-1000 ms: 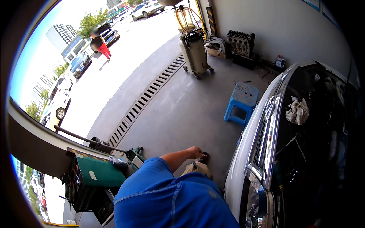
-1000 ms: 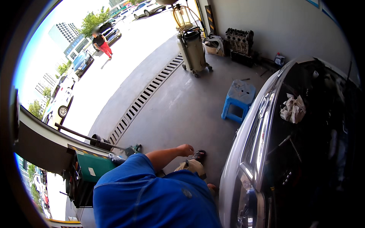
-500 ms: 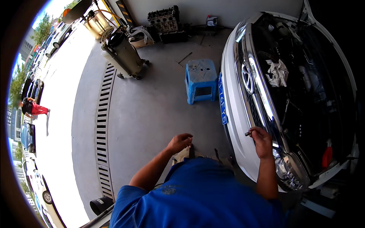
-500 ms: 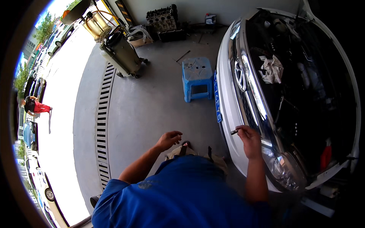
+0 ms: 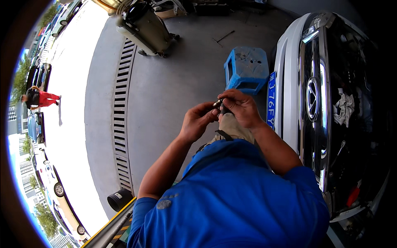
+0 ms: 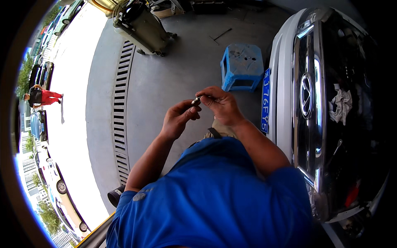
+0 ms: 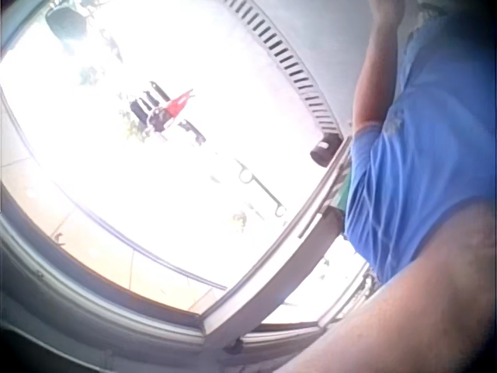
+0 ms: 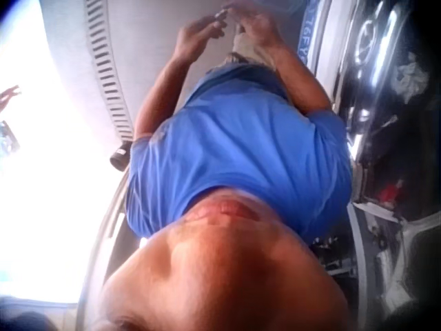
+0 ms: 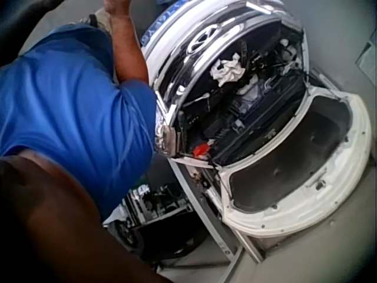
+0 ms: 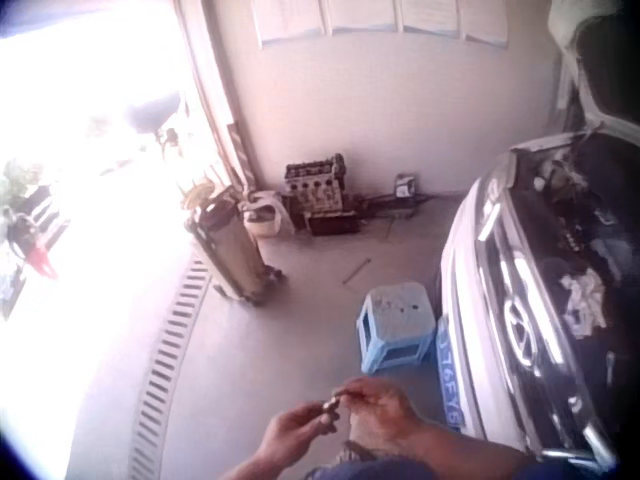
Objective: The person works on an exposed car engine by hand and using a screwdriver to manipulate internal components. The person also handles a small mechanical part and a larger engine component sitting on the floor.
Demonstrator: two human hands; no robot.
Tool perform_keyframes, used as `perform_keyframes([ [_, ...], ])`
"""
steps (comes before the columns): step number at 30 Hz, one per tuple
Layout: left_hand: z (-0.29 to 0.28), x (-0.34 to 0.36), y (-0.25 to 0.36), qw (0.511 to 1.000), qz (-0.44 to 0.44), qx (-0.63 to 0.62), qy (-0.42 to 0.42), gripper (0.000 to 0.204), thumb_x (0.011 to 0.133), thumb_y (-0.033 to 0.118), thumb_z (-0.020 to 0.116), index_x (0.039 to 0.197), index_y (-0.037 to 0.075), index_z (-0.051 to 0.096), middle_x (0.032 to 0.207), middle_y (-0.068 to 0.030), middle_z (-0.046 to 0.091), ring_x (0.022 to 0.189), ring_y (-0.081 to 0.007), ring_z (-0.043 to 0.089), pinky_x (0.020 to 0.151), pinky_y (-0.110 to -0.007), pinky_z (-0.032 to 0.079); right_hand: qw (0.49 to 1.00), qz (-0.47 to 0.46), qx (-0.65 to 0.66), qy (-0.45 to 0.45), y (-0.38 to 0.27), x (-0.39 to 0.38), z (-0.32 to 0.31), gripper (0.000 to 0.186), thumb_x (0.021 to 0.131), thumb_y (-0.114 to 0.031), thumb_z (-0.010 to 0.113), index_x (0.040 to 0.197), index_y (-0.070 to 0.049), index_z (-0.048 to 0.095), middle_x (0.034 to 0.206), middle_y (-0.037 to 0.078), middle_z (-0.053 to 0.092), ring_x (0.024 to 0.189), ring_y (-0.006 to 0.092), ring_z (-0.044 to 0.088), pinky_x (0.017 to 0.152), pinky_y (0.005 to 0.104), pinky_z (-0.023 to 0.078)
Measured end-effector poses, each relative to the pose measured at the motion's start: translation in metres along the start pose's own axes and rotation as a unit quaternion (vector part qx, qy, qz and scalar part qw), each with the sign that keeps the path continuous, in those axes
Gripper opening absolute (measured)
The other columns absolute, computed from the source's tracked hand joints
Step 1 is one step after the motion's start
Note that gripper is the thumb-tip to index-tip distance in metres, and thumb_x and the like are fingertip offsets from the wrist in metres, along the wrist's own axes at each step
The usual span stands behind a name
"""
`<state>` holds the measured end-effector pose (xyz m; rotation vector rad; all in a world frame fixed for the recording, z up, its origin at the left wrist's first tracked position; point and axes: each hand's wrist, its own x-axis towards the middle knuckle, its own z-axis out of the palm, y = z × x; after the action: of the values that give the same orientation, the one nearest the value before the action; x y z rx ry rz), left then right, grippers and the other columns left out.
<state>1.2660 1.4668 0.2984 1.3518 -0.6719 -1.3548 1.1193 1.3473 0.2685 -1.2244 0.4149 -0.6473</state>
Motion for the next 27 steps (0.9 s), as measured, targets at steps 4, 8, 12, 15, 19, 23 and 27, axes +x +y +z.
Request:
perform_keyframes([
  [4, -0.049, 0.102, 0.056, 0.998, -0.015, 0.028, 0.061, 0.037, 0.091, 0.023, 0.065, 0.115, -0.004, 0.058, 0.1, -0.0086, 0.065, 0.085, -0.0137, 0.06, 0.079, -0.029, 0.05, 0.999, 0.044, 0.009, -0.028, 0.004, 0.13, -0.021, 0.014, 0.092, -0.007, 0.06, 0.103, -0.005, 0.067, 0.096, 0.002, 0.06, 0.086, 0.0093, 0.058, 0.075, 0.0238, 0.049],
  [8, -0.085, 0.166, 0.114, 0.993, -0.059, 0.068, 0.072, 0.033, 0.091, 0.02, 0.065, 0.112, -0.004, 0.062, 0.094, -0.0066, 0.065, 0.085, -0.012, 0.059, 0.077, -0.028, 0.05, 0.994, 0.101, 0.015, -0.048, -0.03, 0.227, -0.027, 0.014, 0.09, -0.008, 0.062, 0.103, -0.003, 0.067, 0.094, 0.001, 0.06, 0.079, 0.0077, 0.059, 0.051, 0.0204, 0.047],
  [12, -0.112, 0.226, 0.174, 0.97, 0.003, 0.229, 0.083, 0.03, 0.089, 0.028, 0.066, 0.107, 0.005, 0.068, 0.097, -0.011, 0.065, 0.09, -0.02, 0.062, 0.078, -0.034, 0.049, 0.991, 0.118, -0.059, -0.035, -0.039, 0.309, -0.049, 0.015, 0.087, -0.003, 0.066, 0.102, -0.001, 0.067, 0.095, 0.005, 0.066, 0.088, 0.0118, 0.062, 0.08, 0.0233, 0.049],
  [15, -0.151, 0.284, 0.186, 0.954, 0.049, 0.285, 0.084, 0.029, 0.088, 0.029, 0.066, 0.105, 0.006, 0.069, 0.096, -0.0119, 0.065, 0.09, -0.0233, 0.063, 0.078, -0.036, 0.049, 0.983, 0.142, -0.096, -0.06, -0.03, 0.385, -0.064, 0.017, 0.085, -0.003, 0.068, 0.102, 0.0, 0.067, 0.095, 0.006, 0.067, 0.087, 0.012, 0.062, 0.08, 0.0238, 0.05],
  [19, -0.227, 0.417, 0.224, 0.946, 0.071, 0.314, 0.034, 0.026, 0.086, 0.026, 0.066, 0.102, 0.006, 0.069, 0.094, -0.012, 0.065, 0.087, -0.0261, 0.062, 0.079, -0.037, 0.049, 0.979, 0.157, -0.126, -0.025, 0.005, 0.51, -0.097, 0.019, 0.084, -0.005, 0.069, 0.102, 0.0, 0.067, 0.094, 0.006, 0.067, 0.087, 0.0124, 0.063, 0.08, 0.0242, 0.05],
  [23, -0.282, 0.594, 0.293, 0.929, 0.032, 0.365, -0.048, 0.026, 0.086, 0.024, 0.065, 0.104, 0.006, 0.069, 0.1, -0.0137, 0.064, 0.092, -0.0285, 0.061, 0.086, -0.036, 0.047, 0.974, 0.183, -0.123, 0.045, 0.009, 0.666, -0.139, 0.018, 0.085, -0.011, 0.07, 0.101, -0.001, 0.068, 0.091, 0.005, 0.067, 0.085, 0.0118, 0.063, 0.076, 0.0263, 0.051],
  [27, -0.28, 0.79, 0.348, 0.906, 0.086, 0.387, -0.147, 0.022, 0.084, 0.017, 0.068, 0.101, 0.003, 0.069, 0.099, -0.0127, 0.066, 0.091, -0.0227, 0.063, 0.078, -0.033, 0.049, 0.969, 0.164, -0.159, 0.092, -0.025, 0.796, -0.233, 0.022, 0.085, -0.019, 0.07, 0.101, -0.004, 0.069, 0.092, 0.007, 0.069, 0.086, 0.0138, 0.064, 0.076, 0.0288, 0.051],
])
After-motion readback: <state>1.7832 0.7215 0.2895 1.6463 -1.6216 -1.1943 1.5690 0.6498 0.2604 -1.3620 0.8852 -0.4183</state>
